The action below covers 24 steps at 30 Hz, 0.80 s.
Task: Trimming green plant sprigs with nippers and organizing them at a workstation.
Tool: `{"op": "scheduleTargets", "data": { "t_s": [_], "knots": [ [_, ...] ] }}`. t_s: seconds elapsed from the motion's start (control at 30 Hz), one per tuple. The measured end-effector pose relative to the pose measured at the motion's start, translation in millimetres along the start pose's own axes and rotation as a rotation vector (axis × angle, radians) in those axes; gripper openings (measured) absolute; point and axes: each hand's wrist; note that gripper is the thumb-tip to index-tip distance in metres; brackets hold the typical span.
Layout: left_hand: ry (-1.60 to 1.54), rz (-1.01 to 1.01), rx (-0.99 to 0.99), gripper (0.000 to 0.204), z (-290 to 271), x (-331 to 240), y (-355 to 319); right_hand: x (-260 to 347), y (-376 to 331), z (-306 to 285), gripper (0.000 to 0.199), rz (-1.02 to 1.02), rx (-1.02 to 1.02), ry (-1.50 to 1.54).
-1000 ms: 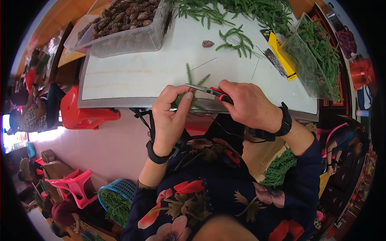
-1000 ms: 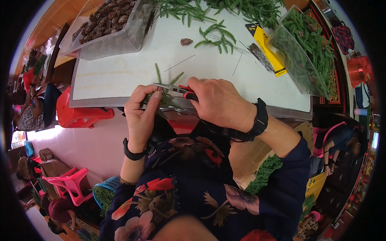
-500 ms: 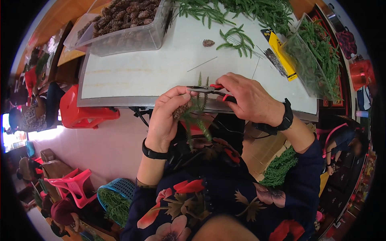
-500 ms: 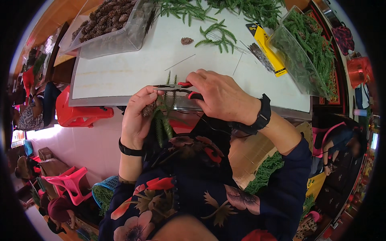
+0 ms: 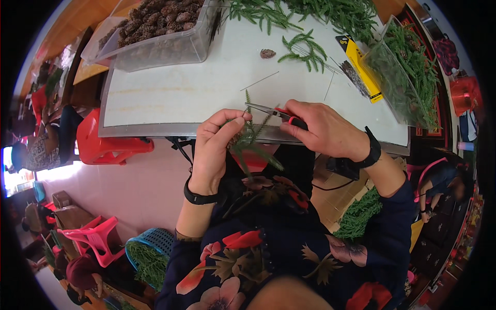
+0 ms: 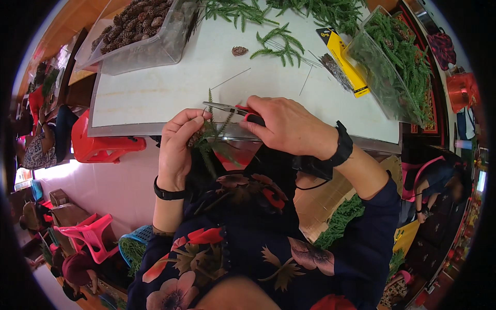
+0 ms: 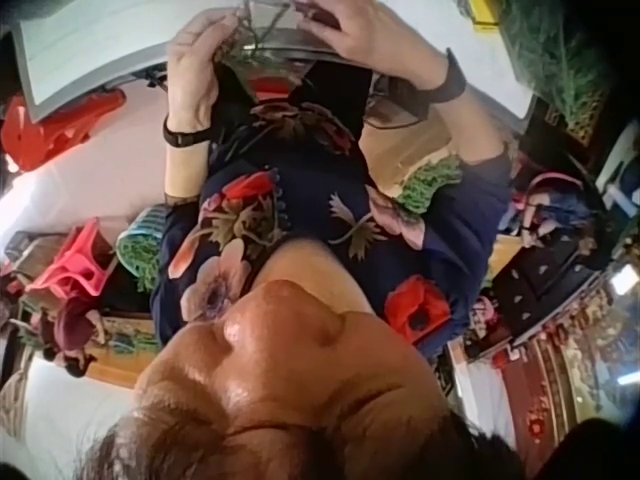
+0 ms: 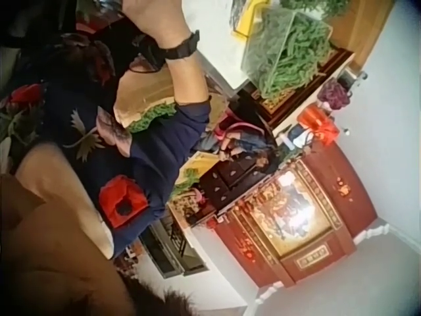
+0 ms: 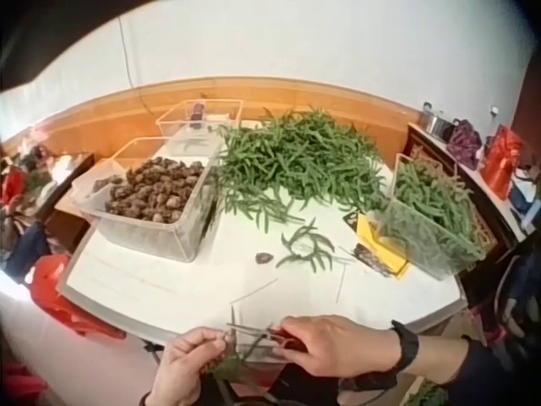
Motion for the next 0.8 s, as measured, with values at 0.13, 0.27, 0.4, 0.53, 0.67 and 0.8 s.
{"op": "scheduleTargets", "data": {
  "t_s": [0.13,0.27,0.4,0.53,0.67,0.8],
  "knots": [
    [-0.028,0.002,-0.02,0.013,0,2,1,-2,-5,7,0.024,0.009,-0.011,-0.024],
    [-0.016,0.012,-0.028,0.013,2,3,2,-2,-6,12,0.025,0.005,-0.055,-0.049],
    [-0.001,0.022,-0.036,0.014,2,3,0,1,-5,13,0.026,-0.007,-0.06,-0.073],
    [0.003,0.023,-0.04,0.014,2,2,-1,1,-5,13,0.025,0.015,-0.048,-0.086],
    [-0.019,0.014,-0.026,0.014,0,2,0,0,-5,15,0.024,-0.01,-0.073,-0.054],
    [-0.022,0.028,-0.031,0.014,2,3,0,-2,-6,17,0.024,-0.006,-0.097,-0.134]
  ]
}}
Point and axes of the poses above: each hand's wrist, its own y-axis towards the middle knuckle, its own z-axis out of the palm, x = y × z, and after that the axes turned 6 degrees about x, right-handed
